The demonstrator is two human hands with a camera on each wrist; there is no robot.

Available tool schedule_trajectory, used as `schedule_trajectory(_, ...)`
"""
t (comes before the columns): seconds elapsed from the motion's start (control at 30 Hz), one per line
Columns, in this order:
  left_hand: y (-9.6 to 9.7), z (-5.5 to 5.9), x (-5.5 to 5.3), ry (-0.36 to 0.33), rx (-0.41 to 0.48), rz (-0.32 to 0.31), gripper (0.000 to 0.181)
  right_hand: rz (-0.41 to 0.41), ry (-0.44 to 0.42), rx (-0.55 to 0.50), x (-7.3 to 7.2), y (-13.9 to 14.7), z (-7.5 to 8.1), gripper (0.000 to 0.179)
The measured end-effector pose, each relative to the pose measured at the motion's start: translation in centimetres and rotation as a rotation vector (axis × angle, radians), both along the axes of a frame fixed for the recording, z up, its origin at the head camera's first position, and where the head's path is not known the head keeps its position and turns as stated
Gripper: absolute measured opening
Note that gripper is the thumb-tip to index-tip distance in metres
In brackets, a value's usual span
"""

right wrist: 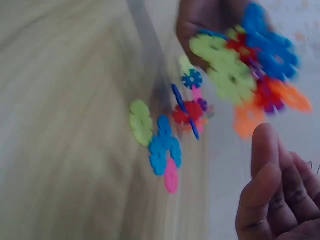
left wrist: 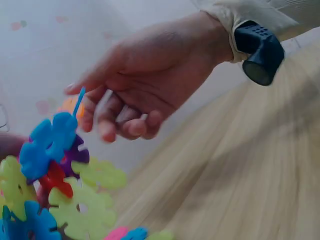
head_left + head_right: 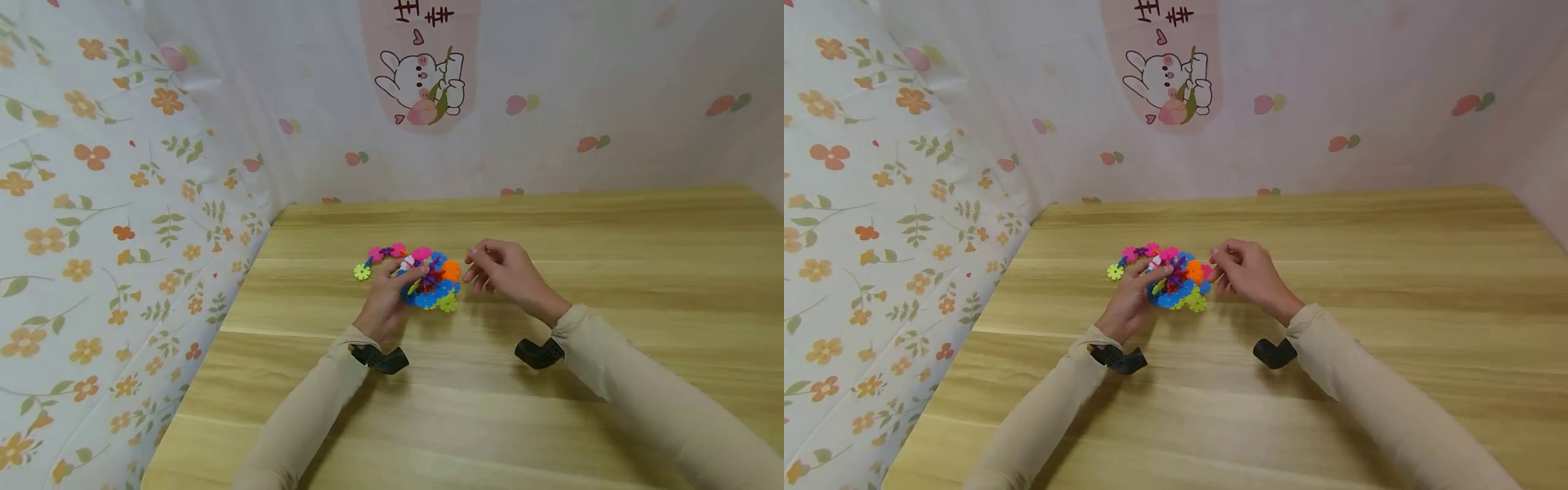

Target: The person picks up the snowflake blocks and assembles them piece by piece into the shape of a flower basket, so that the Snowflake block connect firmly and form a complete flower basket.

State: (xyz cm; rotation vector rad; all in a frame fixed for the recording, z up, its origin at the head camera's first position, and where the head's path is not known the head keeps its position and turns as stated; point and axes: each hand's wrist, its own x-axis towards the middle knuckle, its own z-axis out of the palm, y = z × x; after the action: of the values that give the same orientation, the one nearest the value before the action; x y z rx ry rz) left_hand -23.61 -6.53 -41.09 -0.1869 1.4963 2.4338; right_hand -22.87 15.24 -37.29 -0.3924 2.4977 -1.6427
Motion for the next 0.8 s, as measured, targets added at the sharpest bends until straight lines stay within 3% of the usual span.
schedule_trajectory(0.13, -1.1, 0.0, -0.4, -0.004, -0.036, 0.008, 0.020, 0.101, 0.071, 0.276, -1.9, 0.6, -0.1, 0.017)
schedule_trajectory(0.23, -1.6, 0.0, -0.4, -0.030, -0.061, -0.003, 0.028, 0.213, 0.174, 0.501, -3.1, 0.2, -0.7, 0.016)
schedule_trajectory(0.4, -2.1, 0.3, -0.3, -0.033, -0.071, -0.022, 0.048, 0.342, 0.256, 0.670, -4.2, -1.5, -2.0, 0.025)
schedule_trajectory(0.57, -2.0, 0.5, -0.3, -0.015, -0.107, -0.065, 0.043, 0.335, 0.283, 0.730, -4.4, -2.3, -2.9, 0.027)
schedule_trajectory(0.7, -1.9, 0.5, -0.3, 0.026, -0.125, -0.129, 0.025, 0.315, 0.226, 0.691, -4.4, -2.3, -2.9, 0.018)
schedule_trajectory(0.8, -2.0, 0.5, -0.3, 0.029, -0.132, -0.139, 0.016, 0.319, 0.185, 0.648, -4.3, -2.1, -2.6, 0.013)
